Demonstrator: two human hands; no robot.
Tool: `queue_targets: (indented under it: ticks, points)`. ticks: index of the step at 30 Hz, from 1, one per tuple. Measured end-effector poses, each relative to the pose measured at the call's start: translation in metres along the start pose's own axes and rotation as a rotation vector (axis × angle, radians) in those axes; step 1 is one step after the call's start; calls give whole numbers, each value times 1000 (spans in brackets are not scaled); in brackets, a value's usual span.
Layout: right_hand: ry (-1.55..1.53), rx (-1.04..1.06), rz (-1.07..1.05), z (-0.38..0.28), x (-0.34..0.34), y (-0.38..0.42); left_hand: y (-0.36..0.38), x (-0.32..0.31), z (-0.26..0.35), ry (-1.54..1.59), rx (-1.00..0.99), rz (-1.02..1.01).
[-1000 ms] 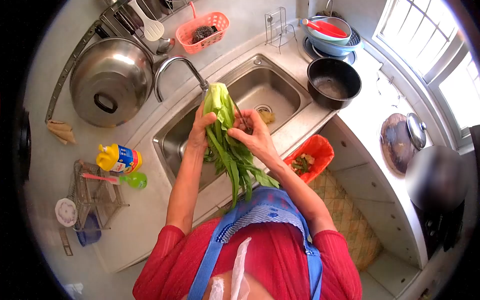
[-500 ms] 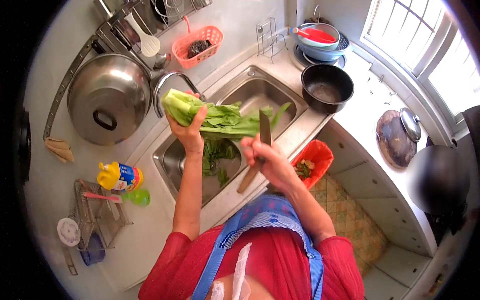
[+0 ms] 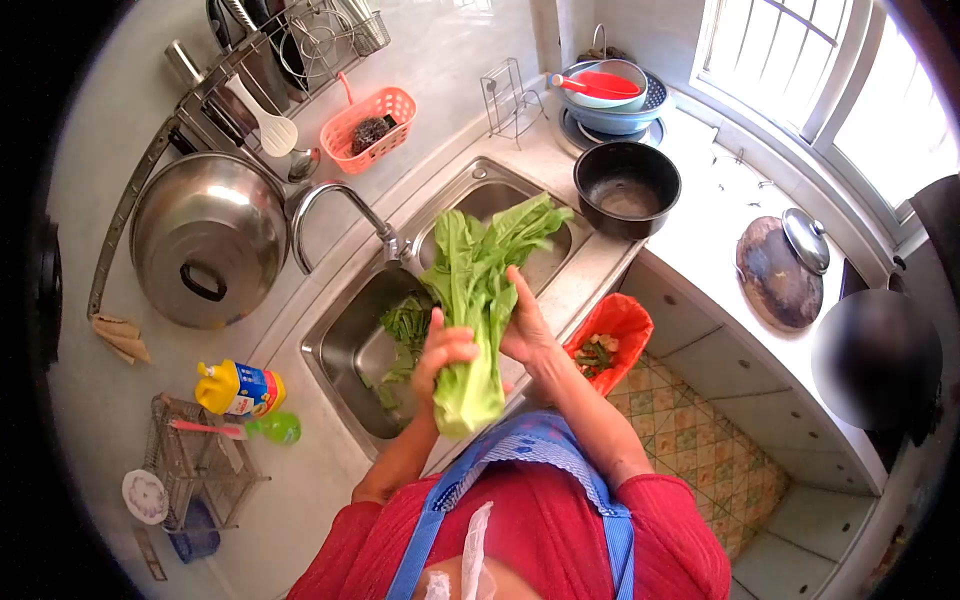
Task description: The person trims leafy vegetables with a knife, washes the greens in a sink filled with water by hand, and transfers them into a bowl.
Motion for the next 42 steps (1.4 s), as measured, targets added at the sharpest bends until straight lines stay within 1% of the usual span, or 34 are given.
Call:
queue_targets:
  ticks: [1,2,4,5,7,8,9,10,11,12,13,15,16,17,19,20,22,23,25,26,27,28,29,30,31,32,33,35,36,37,39,40,41,42]
  points:
    - [78,-22,29,-3,2,1,7,-3,6,-54,-20,-26]
    - [79,-24,29,-5,3,1,14,-3,8,-55,-19,-25]
    - [293,-45,121,-13,13,3,24,-3,17,-231,-68,-33]
    - [295,-46,122,-15,14,4,33,-2,15,-230,-68,-31]
    - [427,26,215,-31,17,8,37,-5,-11,-324,220,-183]
    - [471,48,248,-37,18,9,40,-7,-19,-210,299,-263]
    - [476,48,247,-38,16,10,52,-4,-30,-209,296,-259]
    - [641,44,261,-43,11,12,87,-9,-74,202,605,-259]
    - [805,36,276,-46,6,14,119,-23,-98,625,903,-246]
    - [903,-4,296,-44,1,16,122,-27,-105,1060,1100,-7]
    - [907,-9,293,-40,6,14,109,-24,-108,1059,1098,0]
    - [1319,27,239,-34,11,11,70,-28,-101,1469,833,-6]
    - [1463,30,277,-29,2,11,68,-30,-109,1414,870,24]
    - [1683,-88,381,-26,-4,15,69,-35,-115,1415,868,40]
    - [1909,-178,376,-13,0,14,79,-44,-131,1044,1058,-52]
    - [1914,-186,372,-12,-1,16,70,-47,-131,1052,975,-50]
    - [1863,-70,57,-2,-36,15,64,-43,-128,1061,927,-82]
    - [1866,-77,63,-4,-46,19,62,-43,-125,1068,879,-117]
    - [1415,-338,71,2,-42,27,64,-44,-124,1093,910,-150]
    - [1634,-265,3,-8,-26,28,70,-49,-123,1061,1001,-262]
    - [1635,-269,3,-14,-36,31,76,-54,-121,1023,1091,-376]
    - [1852,-364,5,-18,-53,32,64,-49,-111,982,1011,-354]
    - [2065,-466,11,-21,-60,34,60,-49,-106,989,1016,-352]
    - [1906,-389,3,-28,-62,34,61,-56,-101,1106,1096,-389]
    - [1978,-502,114,-40,-61,39,63,-63,-98,1223,1174,-427]
    - [2026,-506,103,-51,-59,43,69,-65,-104,1151,1164,-512]
    - [2071,-510,94,-60,-58,47,65,-66,-102,1171,1166,-506]
    - [1921,-579,255,-82,-49,61,81,-73,-108,1230,1257,-605]
    - [1924,-491,289,-91,-45,69,89,-77,-110,1237,1318,-605]
    - [1915,-490,301,-95,-38,79,94,-81,-112,1240,1324,-616]
    - [1436,-282,370,-97,-25,104,113,-93,-116,1247,1425,-665]
    - [1234,-295,382,-85,-19,117,119,-99,-117,1253,1446,-691]
    - [1086,-439,492,-75,-3,131,125,-106,-117,1254,1458,-709]
    - [1218,-479,400,-67,4,137,128,-113,-115,1215,1488,-763]
Point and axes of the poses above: each hand's wrist, its own y-axis away from the middle knuckle, its own x-axis out of the back of the hand, z = x × y, the point moved 8 cm from there along -y, towards the middle knuckle, and after that the axes turned 12 degrees about -z, right-handed, at the moved point
